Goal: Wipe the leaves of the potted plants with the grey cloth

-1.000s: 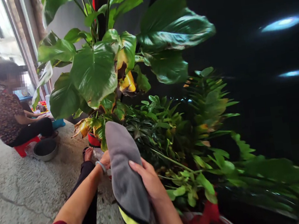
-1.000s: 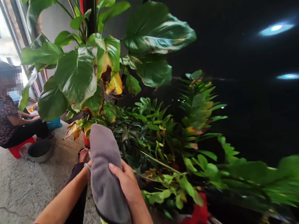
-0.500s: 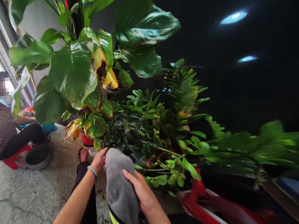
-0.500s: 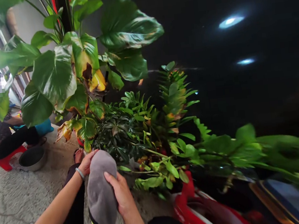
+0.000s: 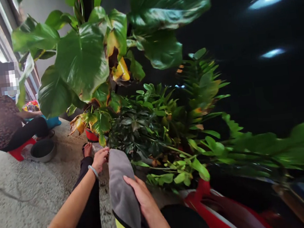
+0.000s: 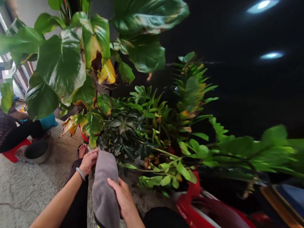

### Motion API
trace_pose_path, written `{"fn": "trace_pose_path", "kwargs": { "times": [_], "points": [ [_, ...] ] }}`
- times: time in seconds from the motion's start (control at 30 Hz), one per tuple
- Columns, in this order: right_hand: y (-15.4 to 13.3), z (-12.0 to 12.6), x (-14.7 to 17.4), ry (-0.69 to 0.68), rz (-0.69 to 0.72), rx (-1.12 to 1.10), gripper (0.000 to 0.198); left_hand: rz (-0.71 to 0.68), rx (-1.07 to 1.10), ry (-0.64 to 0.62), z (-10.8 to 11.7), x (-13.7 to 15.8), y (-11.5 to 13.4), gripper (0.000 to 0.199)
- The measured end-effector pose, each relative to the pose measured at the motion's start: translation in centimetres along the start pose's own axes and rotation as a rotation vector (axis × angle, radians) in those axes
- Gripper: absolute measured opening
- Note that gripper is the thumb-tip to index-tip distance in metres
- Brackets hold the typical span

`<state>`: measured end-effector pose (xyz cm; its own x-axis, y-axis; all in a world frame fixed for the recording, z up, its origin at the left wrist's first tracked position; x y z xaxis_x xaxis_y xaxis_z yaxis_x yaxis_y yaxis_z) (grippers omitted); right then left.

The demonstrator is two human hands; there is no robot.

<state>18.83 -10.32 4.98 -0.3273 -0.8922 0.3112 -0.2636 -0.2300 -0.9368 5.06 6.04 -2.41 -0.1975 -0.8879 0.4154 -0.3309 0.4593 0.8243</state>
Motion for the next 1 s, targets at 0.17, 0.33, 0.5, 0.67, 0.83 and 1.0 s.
{"fn": "trace_pose_path", "kwargs": {
  "times": [0.17, 0.33, 0.5, 0.67, 0.83, 1.0],
  "points": [
    [-3.7, 1.0, 1.5, -0.016, 0.002, 0.015, 0.04, -0.426, -0.247, 0.345, 4.0, 1.0, 6.2, 0.021],
    [-11.9, -2.3, -1.5, 0.024, 0.234, -0.063, 0.043, -0.32, -0.304, 0.138, 0.6, -1.7, 7.5, 0.034],
    [-9.0, -8.4, -6.0, -0.047, 0.159, -0.054, 0.032, -0.325, -0.278, 0.139, 1.9, -2.7, 6.4, 0.043],
    [-4.7, -8.7, -3.2, -0.156, 0.077, 0.036, 0.03, -0.343, -0.436, 0.131, 3.7, -3.5, 5.3, 0.064],
    [-10.5, -6.5, -5.5, -0.029, 0.333, 0.028, 0.041, -0.459, -0.418, 0.122, 3.6, -3.0, 5.4, 0.069],
    [-9.7, -10.6, -11.8, -0.059, 0.412, 0.146, 0.037, -0.405, -0.507, 0.139, 3.4, -3.4, 4.8, 0.054]
  ]
}}
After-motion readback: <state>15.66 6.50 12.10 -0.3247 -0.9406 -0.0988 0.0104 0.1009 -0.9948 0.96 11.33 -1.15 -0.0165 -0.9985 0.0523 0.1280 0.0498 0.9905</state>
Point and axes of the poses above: each hand's wrist, its own x-axis away from the middle knuckle, its own z-axis out of the back of the hand, y = z × x, the point moved 10 cm from there along -x, towards the middle knuckle, and after that the axes turned 6 degrees about z, right-handed, at the moved point
